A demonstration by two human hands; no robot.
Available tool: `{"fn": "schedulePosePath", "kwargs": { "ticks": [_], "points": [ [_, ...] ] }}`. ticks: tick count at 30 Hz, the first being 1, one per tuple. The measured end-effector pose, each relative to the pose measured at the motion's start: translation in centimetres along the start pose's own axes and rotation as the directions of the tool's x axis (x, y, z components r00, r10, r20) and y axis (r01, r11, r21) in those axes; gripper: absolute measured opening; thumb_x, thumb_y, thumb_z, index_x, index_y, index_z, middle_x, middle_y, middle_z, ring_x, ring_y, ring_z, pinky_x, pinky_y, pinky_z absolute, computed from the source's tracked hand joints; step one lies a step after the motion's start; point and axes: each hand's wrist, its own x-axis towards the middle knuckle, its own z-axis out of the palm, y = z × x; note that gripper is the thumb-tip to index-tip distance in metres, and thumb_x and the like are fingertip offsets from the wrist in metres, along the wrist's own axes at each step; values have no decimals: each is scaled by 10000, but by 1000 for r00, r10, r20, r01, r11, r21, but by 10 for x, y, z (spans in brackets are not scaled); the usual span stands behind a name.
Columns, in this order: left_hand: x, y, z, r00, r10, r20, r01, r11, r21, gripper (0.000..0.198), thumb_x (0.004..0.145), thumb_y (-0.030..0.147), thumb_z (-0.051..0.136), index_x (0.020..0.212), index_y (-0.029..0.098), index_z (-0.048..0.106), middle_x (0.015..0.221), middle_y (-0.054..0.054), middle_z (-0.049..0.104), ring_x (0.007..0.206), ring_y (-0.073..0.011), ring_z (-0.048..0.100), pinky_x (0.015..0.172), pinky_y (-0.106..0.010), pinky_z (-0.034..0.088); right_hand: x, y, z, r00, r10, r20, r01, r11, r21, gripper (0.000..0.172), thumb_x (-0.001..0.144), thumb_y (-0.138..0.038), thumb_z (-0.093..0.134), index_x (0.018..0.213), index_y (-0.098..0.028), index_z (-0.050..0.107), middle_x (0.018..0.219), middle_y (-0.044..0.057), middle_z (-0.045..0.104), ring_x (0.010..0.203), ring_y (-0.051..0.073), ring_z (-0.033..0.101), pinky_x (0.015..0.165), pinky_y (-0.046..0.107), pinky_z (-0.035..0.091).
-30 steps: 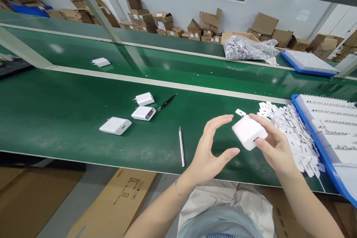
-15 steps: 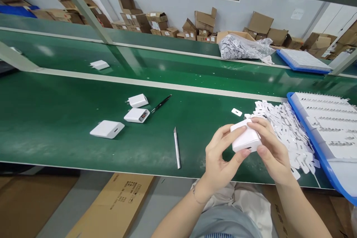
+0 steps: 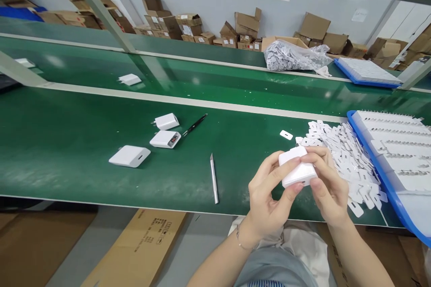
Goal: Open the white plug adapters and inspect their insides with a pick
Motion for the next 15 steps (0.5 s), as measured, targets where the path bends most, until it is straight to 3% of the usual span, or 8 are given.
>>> {"fn": "schedulePosePath", "kwargs": {
  "ticks": [5, 10, 15],
  "points": [
    [5, -1, -1, 988, -146, 42, 150, 976, -160, 270, 874, 299, 781, 1144, 291, 777, 1066, -71, 646, 966, -202, 680, 798, -302, 599, 0, -3, -3, 999, 32, 40, -32, 999, 0, 217, 1028, -336, 518, 1145, -340, 701, 1215, 73, 524, 1175, 262, 534, 983, 451, 500],
    [4, 0, 3, 941, -329, 80, 334, 865, -375, 678, 745, 436, 887, 1364, 329, 633, 1094, -64, 675, 1012, -222, 675, 902, -337, 579, -2, 3, -2, 993, -87, -74, 85, 996, -30, 169, 1005, -424, 574, 1027, -308, 696, 1135, 71, 523, 1108, 262, 548, 878, 430, 524],
    [5, 5, 4, 935, -338, 103, 351, 846, -401, 496, 783, 496, 836, 1207, 261, 732, 1080, -86, 651, 1016, -246, 640, 874, -349, 556, -6, 2, 3, 981, -157, -110, 149, 986, -81, 153, 1019, -396, 555, 1023, -305, 679, 1120, 66, 521, 1148, 256, 507, 858, 401, 514]
  ]
}}
